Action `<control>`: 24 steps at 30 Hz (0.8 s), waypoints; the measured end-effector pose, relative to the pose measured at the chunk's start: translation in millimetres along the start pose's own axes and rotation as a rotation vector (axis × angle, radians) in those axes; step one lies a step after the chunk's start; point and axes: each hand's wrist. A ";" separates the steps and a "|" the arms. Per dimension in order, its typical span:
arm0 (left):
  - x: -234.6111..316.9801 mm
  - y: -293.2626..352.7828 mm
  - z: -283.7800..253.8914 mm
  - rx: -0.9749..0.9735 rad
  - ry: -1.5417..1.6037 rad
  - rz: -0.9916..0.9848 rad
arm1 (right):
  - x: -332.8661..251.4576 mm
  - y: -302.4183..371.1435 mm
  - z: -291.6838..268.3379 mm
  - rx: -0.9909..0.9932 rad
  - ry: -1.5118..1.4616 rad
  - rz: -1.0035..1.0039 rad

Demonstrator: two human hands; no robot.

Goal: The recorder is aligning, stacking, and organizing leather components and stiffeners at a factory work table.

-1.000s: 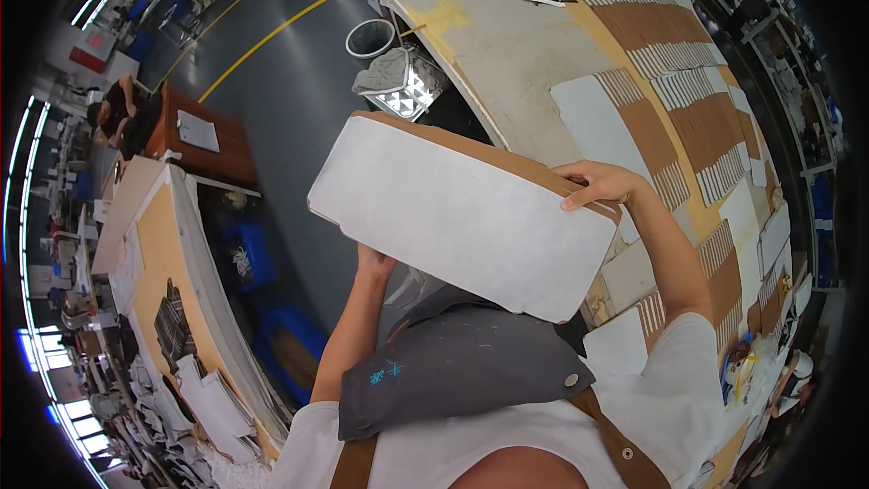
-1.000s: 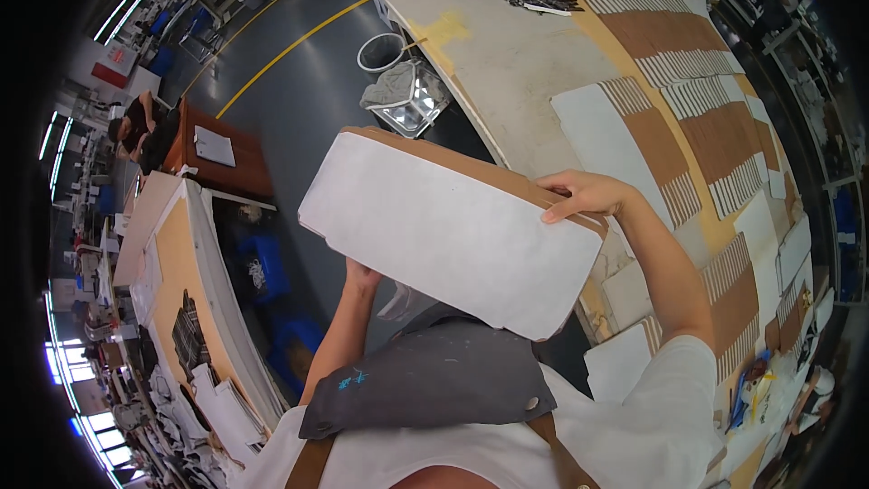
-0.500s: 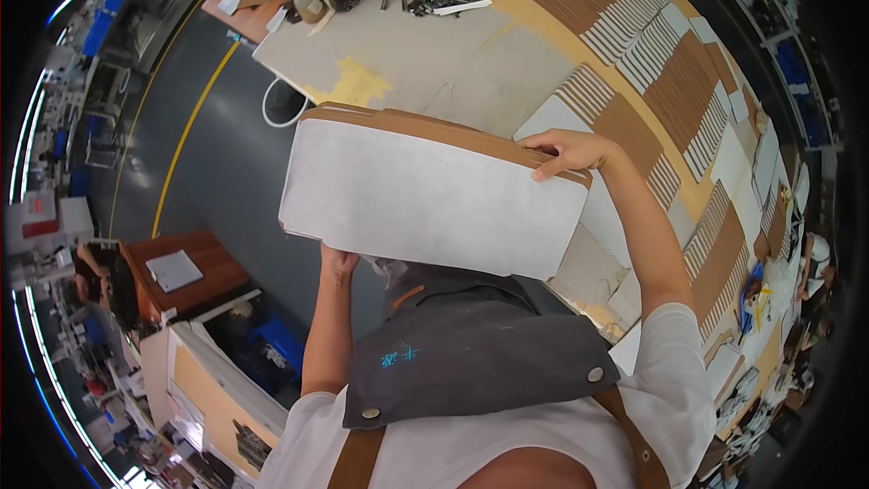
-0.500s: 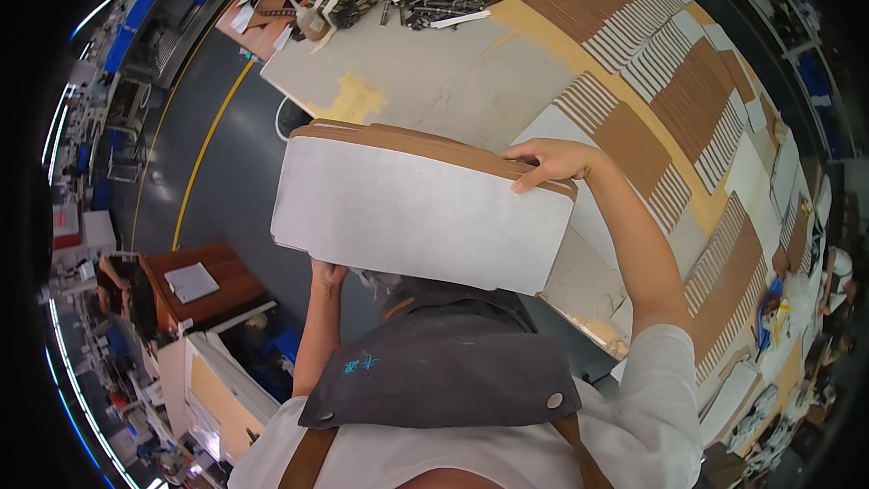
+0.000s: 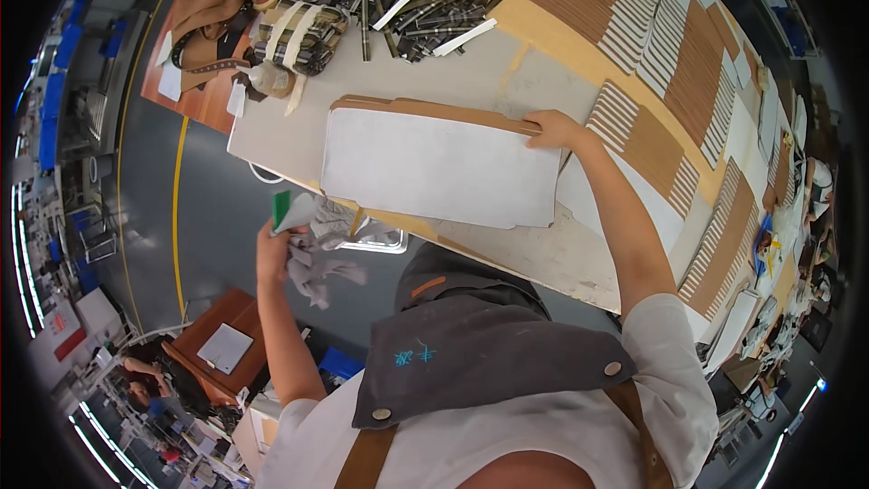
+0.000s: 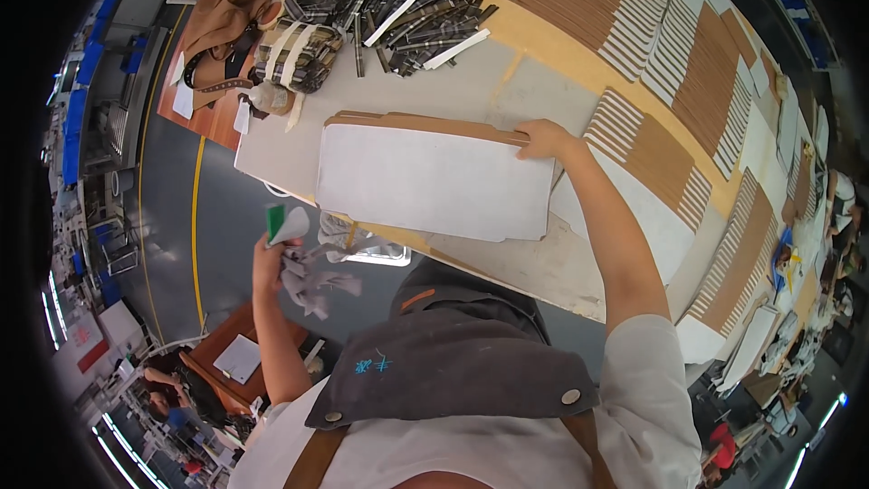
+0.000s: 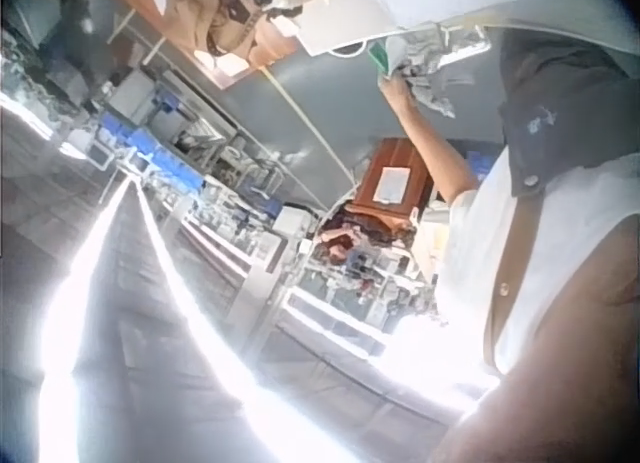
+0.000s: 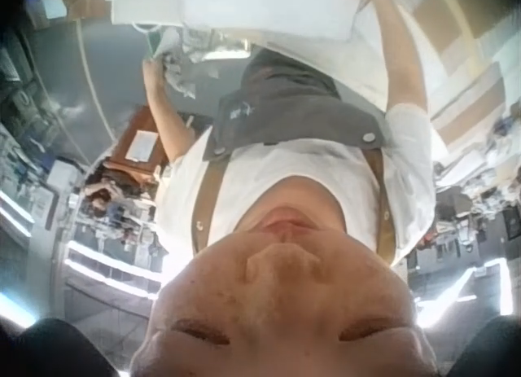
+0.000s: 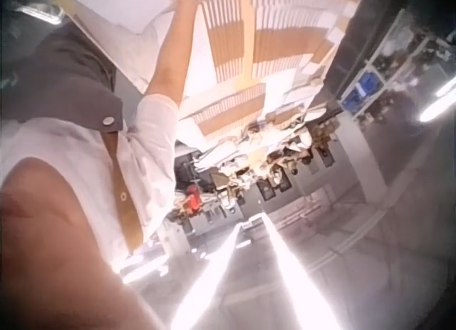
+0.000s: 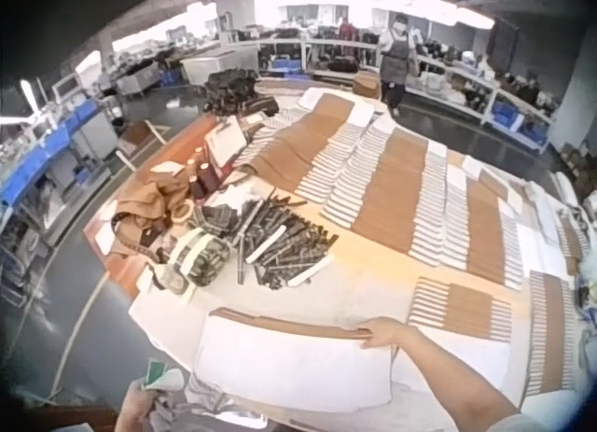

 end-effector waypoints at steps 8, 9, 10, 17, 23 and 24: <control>157.6 39.4 90.0 -0.333 0.158 0.183 | -119.2 60.7 -1.2 0.506 -0.826 -0.189; 160.2 42.0 111.1 -0.398 0.206 0.165 | -138.9 65.6 -0.2 0.455 -0.889 -0.257; 164.4 44.8 133.7 -0.462 0.258 0.095 | -157.6 69.5 1.2 0.386 -1.059 -0.280; 146.9 32.2 205.9 -0.460 -0.431 1.263 | -179.4 63.1 12.1 0.240 -2.029 -0.042; 130.5 35.4 209.6 -0.569 -0.223 0.843 | -165.2 46.8 4.9 0.484 -2.013 0.016; 127.5 27.6 209.4 -0.554 -0.220 0.872 | -166.3 45.1 4.3 0.468 -2.017 0.006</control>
Point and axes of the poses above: each hand's wrist, its own y-axis away from the middle knuckle, its own z-axis out of the palm, x = y × z, and after that the axes turned 10 degrees about x, right-handed
